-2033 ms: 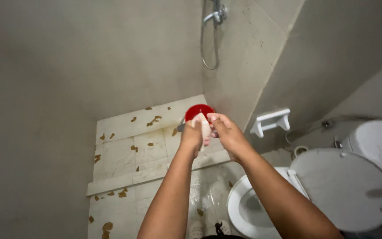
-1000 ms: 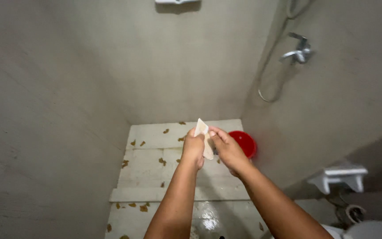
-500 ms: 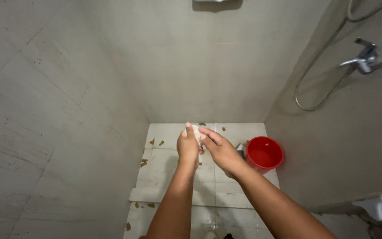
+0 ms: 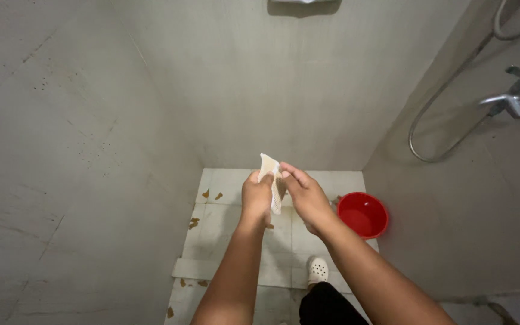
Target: The person washes their hands at a sink, then uses a yellow scrub brush to clean the tiled walls of a shower area. They repeatedly dip the brush into a red bucket filled with soapy water and scrub the wall surfaces, including the area around a soap dish.
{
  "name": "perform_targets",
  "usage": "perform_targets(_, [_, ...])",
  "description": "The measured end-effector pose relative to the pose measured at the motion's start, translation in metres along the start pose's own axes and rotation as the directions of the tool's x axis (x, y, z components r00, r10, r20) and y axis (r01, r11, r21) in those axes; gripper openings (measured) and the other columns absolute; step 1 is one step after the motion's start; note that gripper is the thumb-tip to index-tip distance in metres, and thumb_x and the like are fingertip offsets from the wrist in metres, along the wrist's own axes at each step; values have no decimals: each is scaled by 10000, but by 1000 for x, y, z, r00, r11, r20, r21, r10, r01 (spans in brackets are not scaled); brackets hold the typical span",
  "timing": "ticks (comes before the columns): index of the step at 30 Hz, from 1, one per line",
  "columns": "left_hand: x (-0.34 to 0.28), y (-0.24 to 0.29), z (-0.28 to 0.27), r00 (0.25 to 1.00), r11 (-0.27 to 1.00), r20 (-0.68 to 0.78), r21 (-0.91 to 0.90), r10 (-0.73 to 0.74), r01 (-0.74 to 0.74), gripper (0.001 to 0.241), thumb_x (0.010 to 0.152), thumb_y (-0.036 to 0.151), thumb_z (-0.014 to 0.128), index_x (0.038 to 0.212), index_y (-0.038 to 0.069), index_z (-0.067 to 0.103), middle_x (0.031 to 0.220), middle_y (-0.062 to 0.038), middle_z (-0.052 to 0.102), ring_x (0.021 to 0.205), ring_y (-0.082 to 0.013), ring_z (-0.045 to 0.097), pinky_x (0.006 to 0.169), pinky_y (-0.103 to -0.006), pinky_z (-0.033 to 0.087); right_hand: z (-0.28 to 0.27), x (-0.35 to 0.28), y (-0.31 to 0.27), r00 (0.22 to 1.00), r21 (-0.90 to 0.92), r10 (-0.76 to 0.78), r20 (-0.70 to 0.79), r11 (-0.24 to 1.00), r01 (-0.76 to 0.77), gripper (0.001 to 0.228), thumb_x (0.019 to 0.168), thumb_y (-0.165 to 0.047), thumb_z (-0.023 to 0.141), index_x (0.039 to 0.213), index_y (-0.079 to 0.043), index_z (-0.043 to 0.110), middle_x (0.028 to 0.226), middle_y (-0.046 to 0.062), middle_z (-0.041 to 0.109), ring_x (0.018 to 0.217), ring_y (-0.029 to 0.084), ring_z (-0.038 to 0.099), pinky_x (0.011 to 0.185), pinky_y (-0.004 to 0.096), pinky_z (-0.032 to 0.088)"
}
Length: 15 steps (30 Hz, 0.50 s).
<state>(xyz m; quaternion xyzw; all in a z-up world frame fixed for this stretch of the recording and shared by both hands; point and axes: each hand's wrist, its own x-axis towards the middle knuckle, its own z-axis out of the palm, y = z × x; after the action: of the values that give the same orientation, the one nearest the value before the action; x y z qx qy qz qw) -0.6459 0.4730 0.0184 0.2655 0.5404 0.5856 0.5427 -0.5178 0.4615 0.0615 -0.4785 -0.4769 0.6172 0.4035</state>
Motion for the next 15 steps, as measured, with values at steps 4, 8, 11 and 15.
perform_targets(4, [19, 19, 25, 998, 997, -23, 29, -66, 66, 290, 986, 156, 550, 1196, -19, 645, 969, -141, 708, 800, -213, 661, 698, -375, 539, -13, 33, -6, 1000, 29, 12, 8, 999, -13, 461, 1031, -267, 500, 1435, -58, 574, 1296, 72, 683, 1233, 154, 589, 1063, 304, 429])
perform_targets(8, [55, 13, 52, 996, 993, -29, 83, -84, 86, 330, 966, 146, 546, 1248, 5, 643, 997, -102, 722, 829, -181, 691, 717, -352, 560, -36, 67, -7, 999, 79, -19, 31, 997, 16, 462, 1043, -275, 491, 1441, -56, 573, 1275, 67, 673, 1196, 149, 582, 1040, 306, 444])
perform_targets(11, [93, 2, 70, 1000, 998, 21, 60, -23, 22, 341, 969, 142, 552, 1249, -23, 658, 996, -109, 713, 835, -180, 669, 716, -353, 547, -54, 99, -14, 996, 108, -85, 38, 991, 80, 459, 1046, -272, 499, 1426, -32, 590, 1269, 76, 677, 1177, 149, 583, 1034, 308, 448])
perform_targets(15, [150, -7, 109, 1000, 998, -1, -66, 17, -17, 339, 977, 166, 522, 1249, 1, 639, 1037, -101, 722, 885, -201, 693, 762, -358, 561, -83, 142, -38, 994, -54, -89, -71, 995, 85, 438, 1015, -258, 518, 1385, -41, 612, 1285, 36, 684, 1194, 114, 601, 1035, 285, 450])
